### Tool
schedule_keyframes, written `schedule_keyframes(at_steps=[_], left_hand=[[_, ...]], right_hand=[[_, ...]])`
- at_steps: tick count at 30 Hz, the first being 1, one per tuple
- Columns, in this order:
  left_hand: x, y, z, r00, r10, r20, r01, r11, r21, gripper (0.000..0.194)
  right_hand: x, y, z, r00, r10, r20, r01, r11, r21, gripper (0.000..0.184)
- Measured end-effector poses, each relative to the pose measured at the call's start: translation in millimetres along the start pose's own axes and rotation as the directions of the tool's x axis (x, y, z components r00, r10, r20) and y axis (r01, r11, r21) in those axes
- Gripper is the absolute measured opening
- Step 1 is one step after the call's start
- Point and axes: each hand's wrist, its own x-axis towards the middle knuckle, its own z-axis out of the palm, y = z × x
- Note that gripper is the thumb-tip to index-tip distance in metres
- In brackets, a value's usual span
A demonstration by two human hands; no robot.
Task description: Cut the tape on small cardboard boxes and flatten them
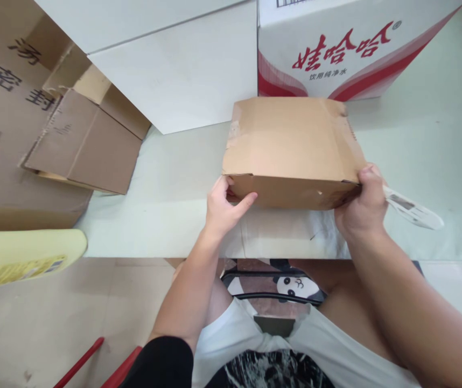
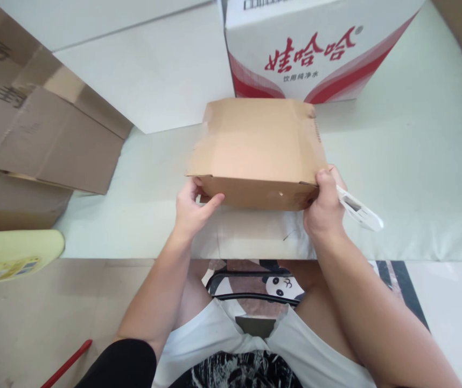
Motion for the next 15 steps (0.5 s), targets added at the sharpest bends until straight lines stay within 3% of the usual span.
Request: schedule_keyframes(at_steps=[15], left_hand=[[0.2,-1.4,0.1,1.000,0.005,0.000,-0.005,1.000,0.002,0.040]], right_hand=[[-2.3,-0.7,2.0,1.000,0.022,0.003,-0.022,1.000,-0.004,0.027]])
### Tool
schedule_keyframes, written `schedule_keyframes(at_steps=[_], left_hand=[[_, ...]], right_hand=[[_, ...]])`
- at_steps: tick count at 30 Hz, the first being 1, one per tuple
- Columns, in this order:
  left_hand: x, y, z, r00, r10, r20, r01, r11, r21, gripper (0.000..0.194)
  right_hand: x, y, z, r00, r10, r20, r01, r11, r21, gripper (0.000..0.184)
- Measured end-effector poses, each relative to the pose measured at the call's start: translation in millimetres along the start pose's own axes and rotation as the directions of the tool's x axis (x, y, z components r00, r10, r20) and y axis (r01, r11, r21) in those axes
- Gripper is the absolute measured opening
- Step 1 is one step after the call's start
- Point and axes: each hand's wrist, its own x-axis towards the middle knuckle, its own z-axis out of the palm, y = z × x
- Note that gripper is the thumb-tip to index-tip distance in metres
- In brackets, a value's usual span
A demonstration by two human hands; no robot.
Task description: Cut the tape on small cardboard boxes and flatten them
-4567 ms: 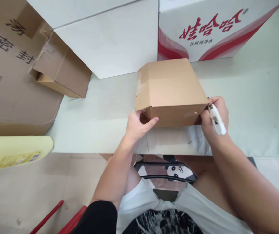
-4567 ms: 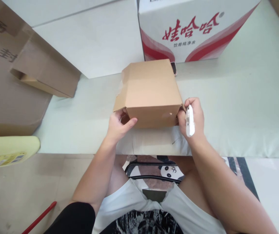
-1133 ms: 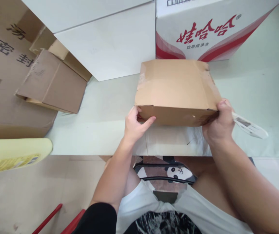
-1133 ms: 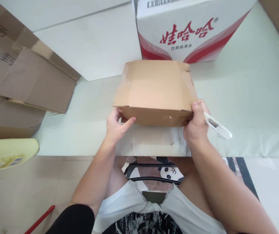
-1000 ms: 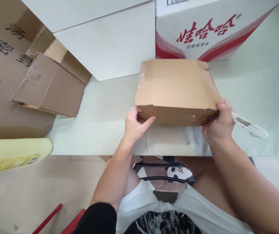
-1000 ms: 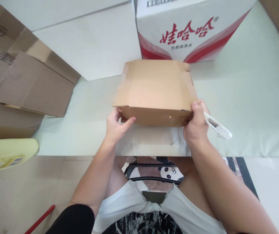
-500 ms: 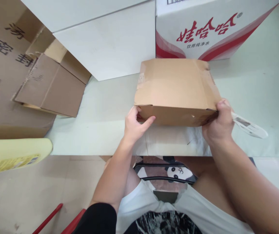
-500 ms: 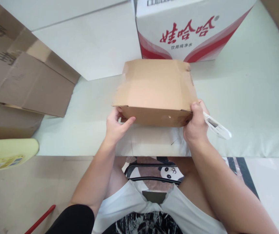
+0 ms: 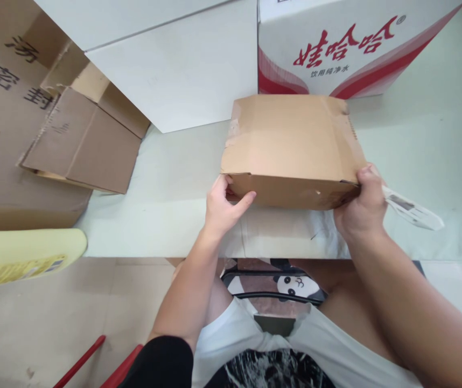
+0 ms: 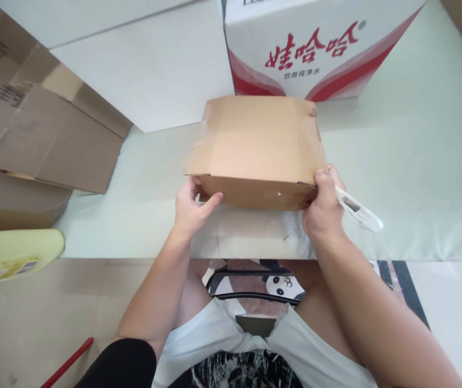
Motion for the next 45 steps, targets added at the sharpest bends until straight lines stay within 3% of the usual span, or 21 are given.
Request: schedule_keyframes(at_steps=[45], left_hand=[[-0.8,1.1,0.2,1.000,-0.017,0.008,0.016,1.000,0.016,0.040]], right_hand=[[0.9,5.4,-3.5,1.000,0.015,0.008,-0.015,0.999,-0.039,0.028]])
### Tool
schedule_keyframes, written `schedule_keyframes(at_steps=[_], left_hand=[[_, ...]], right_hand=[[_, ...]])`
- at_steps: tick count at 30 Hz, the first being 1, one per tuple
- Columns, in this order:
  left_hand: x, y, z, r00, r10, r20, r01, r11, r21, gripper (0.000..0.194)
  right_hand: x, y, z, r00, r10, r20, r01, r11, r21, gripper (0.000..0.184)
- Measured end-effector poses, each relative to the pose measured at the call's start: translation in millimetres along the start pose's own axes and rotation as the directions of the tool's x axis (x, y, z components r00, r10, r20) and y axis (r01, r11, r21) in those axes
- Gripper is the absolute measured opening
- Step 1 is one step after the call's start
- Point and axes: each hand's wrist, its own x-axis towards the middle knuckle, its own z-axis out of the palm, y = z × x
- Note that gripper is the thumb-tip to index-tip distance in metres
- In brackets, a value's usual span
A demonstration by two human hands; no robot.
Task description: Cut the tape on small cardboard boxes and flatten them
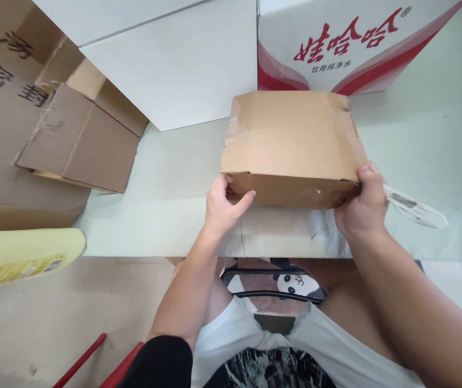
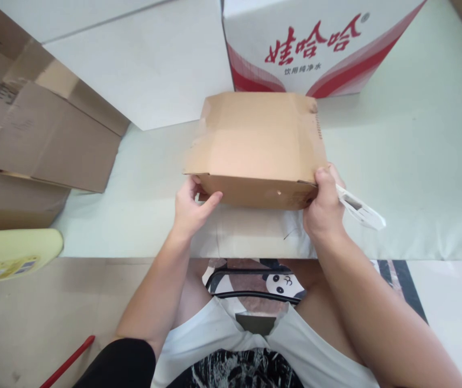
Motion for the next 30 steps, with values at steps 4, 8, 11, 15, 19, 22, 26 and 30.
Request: schedule_keyframes(at_steps=[4,8,11,15,19,22,26,30], left_hand=[[-0.5,-1.0,-0.3,1.000,0.000,0.005,0.000,1.000,0.001,0.039],[-0.3,-1.5,-0.1,1.000,0.016,0.004,-0.016,1.000,0.006,0.040],[-0.2,-1.6,0.4,1.000,0.027,-0.005,-0.026,1.000,0.013,0.040],[-0.6,-2.3,0.8,1.000,0.021,-0.010,-0.021,1.000,0.018,0.040],[-0.7,-2.8,0.6,1.000,0.013,-0.005,-0.013,1.000,0.009,0.040],[-0.8,-2.3,0.5,1.000,0.002,-0.006,-0.002,1.000,0.010,0.040],[-0.9,-1.4,0.5,1.000,0.002,0.002,-0.002,1.000,0.006,0.039],[-1.1,-1.8,0.8,1.000,0.008,-0.004,-0.008,1.000,0.006,0.039]], right_hand=[[-1.0,-1.1,1.8,1.000,0.005,-0.009,-0.005,1.000,0.024,0.022],[-1.0,-1.8,3.6,1.000,0.018,-0.023,-0.017,0.999,0.038,0.023],[-1.0,-1.5,3.3,1.000,0.020,-0.020,-0.019,0.999,0.042,0.024],[-0.5,-0.4,0.8,1.000,0.017,-0.002,-0.017,0.999,0.039,0.021],[0.6,0.9,-1.4,1.000,0.012,0.014,-0.012,1.000,0.021,0.025],[1.0,1.7,-1.6,1.000,-0.008,0.012,0.008,0.999,0.039,0.031],[1.4,2.9,-1.9,1.000,-0.010,0.009,0.010,0.999,0.037,0.030],[1.3,3.2,-2.3,1.000,-0.011,0.025,0.011,1.000,0.028,0.027]])
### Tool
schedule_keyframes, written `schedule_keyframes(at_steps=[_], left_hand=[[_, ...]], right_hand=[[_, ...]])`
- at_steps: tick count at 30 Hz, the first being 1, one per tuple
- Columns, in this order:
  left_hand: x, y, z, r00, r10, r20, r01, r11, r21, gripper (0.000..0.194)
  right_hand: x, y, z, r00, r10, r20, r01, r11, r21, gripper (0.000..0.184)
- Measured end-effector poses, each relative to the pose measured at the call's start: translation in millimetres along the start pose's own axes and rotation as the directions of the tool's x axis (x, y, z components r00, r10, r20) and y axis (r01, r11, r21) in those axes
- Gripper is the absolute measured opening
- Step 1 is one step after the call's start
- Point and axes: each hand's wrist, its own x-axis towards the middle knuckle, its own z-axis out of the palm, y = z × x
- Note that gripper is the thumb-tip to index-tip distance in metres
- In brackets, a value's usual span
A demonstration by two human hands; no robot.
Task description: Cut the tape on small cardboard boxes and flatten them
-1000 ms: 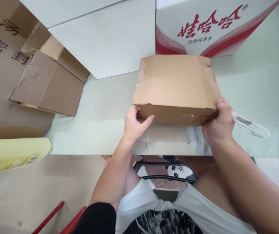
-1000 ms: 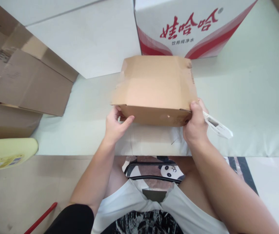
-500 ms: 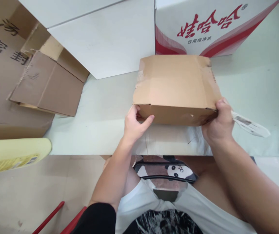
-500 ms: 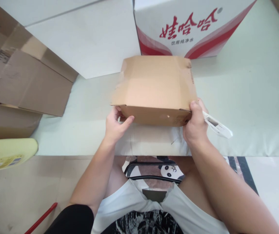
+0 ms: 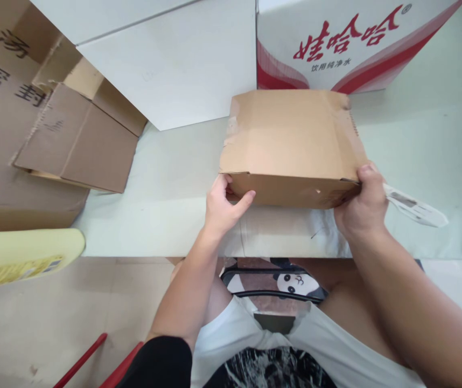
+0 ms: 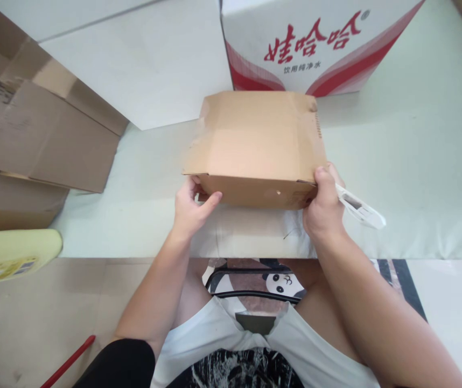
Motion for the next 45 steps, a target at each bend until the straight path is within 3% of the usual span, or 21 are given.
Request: schedule_keyframes(at_steps=[45], left_hand=[[1.0,-2.5,0.0,1.000,0.020,-0.008,-0.020,1.000,-0.005,0.040]], right_hand=[[-2.1,-4.3,3.2,0.999,0.023,-0.025,-0.023,1.000,0.005,0.023]])
